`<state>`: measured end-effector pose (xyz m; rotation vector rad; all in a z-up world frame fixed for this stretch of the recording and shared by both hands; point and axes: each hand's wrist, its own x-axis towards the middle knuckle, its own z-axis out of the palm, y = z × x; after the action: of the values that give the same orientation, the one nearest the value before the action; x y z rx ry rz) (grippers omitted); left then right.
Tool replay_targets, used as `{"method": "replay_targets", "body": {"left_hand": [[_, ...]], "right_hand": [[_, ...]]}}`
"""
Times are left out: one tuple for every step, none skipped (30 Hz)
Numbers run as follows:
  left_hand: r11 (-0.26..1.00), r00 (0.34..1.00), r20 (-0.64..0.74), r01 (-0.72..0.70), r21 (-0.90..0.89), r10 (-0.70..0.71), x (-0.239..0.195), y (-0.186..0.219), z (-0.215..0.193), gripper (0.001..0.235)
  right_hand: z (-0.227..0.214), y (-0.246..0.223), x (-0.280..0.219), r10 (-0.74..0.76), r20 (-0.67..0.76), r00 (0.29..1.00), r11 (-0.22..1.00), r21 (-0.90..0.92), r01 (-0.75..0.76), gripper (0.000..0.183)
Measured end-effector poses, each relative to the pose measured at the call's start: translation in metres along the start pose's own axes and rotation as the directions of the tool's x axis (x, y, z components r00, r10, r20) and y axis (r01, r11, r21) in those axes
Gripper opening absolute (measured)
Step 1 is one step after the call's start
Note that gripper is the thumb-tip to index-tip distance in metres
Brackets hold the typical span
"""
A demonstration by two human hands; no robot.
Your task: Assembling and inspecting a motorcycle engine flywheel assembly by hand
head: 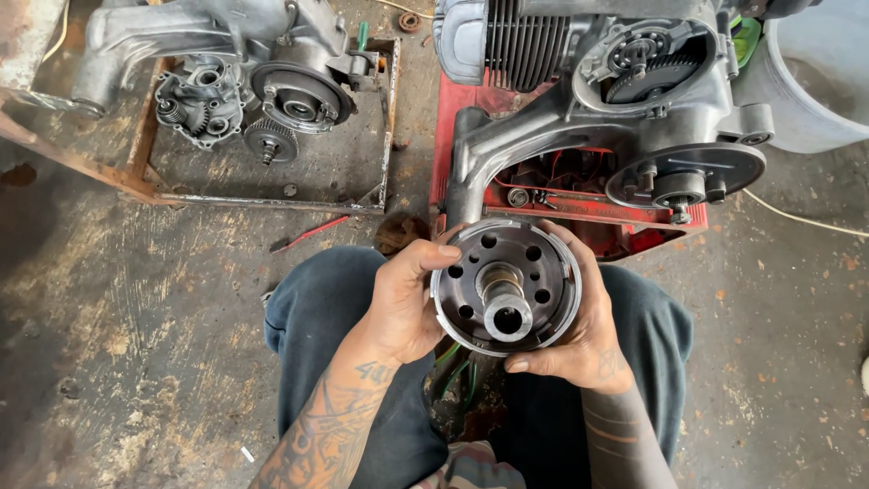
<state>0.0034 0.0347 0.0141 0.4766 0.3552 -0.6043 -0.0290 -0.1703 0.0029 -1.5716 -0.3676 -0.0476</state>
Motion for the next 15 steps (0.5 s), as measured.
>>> {"method": "replay_targets", "body": {"left_hand": [[1.0,0.99,0.139,-0.015,-0.007,0.016,0.002,-0.001,-0.007,0.052],[0.999,0.961,0.276,-0.028,-0.014,0.031,0.004,-0.002,-0.013,0.047],[1.0,0.96,0.277,-0.027,-0.01,0.029,0.006,-0.002,-0.011,0.047],[0.998,0.983,0.175,-0.047,-0.032,0.052,0.007,-0.003,-0.01,0.048],[0.996,0.995,0.07,-0.068,-0.051,0.072,0.009,-0.004,-0.008,0.048],[0.996,0.995,0.069,-0.067,-0.05,0.071,0.01,-0.004,-0.011,0.048],[0.996,0.994,0.083,-0.073,-0.058,0.077,0.011,-0.003,-0.013,0.049],[0.995,0.992,0.097,-0.079,-0.067,0.086,0.012,-0.002,-0.015,0.049],[0.995,0.992,0.097,-0.08,-0.066,0.086,0.011,-0.002,-0.013,0.049],[0.995,0.991,0.097,-0.091,-0.044,0.095,0.009,-0.002,-0.011,0.049],[0.995,0.99,0.097,-0.102,-0.022,0.104,0.008,-0.001,-0.009,0.05],[0.995,0.99,0.098,-0.101,-0.019,0.103,0.014,-0.006,-0.018,0.05],[0.992,0.988,0.097,-0.121,-0.025,0.123,0.02,-0.01,-0.028,0.047],[0.99,0.985,0.096,-0.14,-0.032,0.143,0.027,-0.014,-0.038,0.044],[0.99,0.985,0.098,-0.139,-0.029,0.141,0.026,-0.014,-0.034,0.044]], "right_hand": [[0.002,0.0,0.0,0.0,0.0,1.0,0.999,0.036,0.0,0.133],[0.003,0.0,0.0,-0.001,0.0,1.0,0.997,0.071,0.001,0.131],[0.003,0.004,0.002,-0.003,-0.003,1.0,0.997,0.072,0.003,0.131],[0.004,0.007,0.003,-0.018,-0.023,1.0,0.993,0.113,0.02,0.136],[0.005,0.01,0.005,-0.032,-0.043,0.999,0.988,0.152,0.038,0.141],[0.006,0.011,0.005,-0.031,-0.044,0.999,0.987,0.153,0.037,0.141],[0.007,0.011,0.005,-0.039,-0.041,0.998,0.985,0.168,0.045,0.14],[0.008,0.011,0.006,-0.048,-0.037,0.998,0.982,0.182,0.054,0.138],[0.009,0.009,0.007,-0.048,-0.036,0.998,0.982,0.183,0.054,0.138],[0.009,0.008,0.008,-0.052,-0.041,0.998,0.98,0.19,0.058,0.138],[0.01,0.007,0.009,-0.055,-0.045,0.997,0.978,0.198,0.063,0.137],[0.008,0.009,0.009,-0.056,-0.048,0.997,0.978,0.199,0.064,0.137],[0.006,0.011,0.008,-0.06,-0.058,0.996,0.977,0.203,0.071,0.136],[0.005,0.014,0.008,-0.064,-0.07,0.995,0.976,0.206,0.077,0.136],[0.005,0.014,0.009,-0.065,-0.073,0.995,0.975,0.206,0.079,0.136]]}}
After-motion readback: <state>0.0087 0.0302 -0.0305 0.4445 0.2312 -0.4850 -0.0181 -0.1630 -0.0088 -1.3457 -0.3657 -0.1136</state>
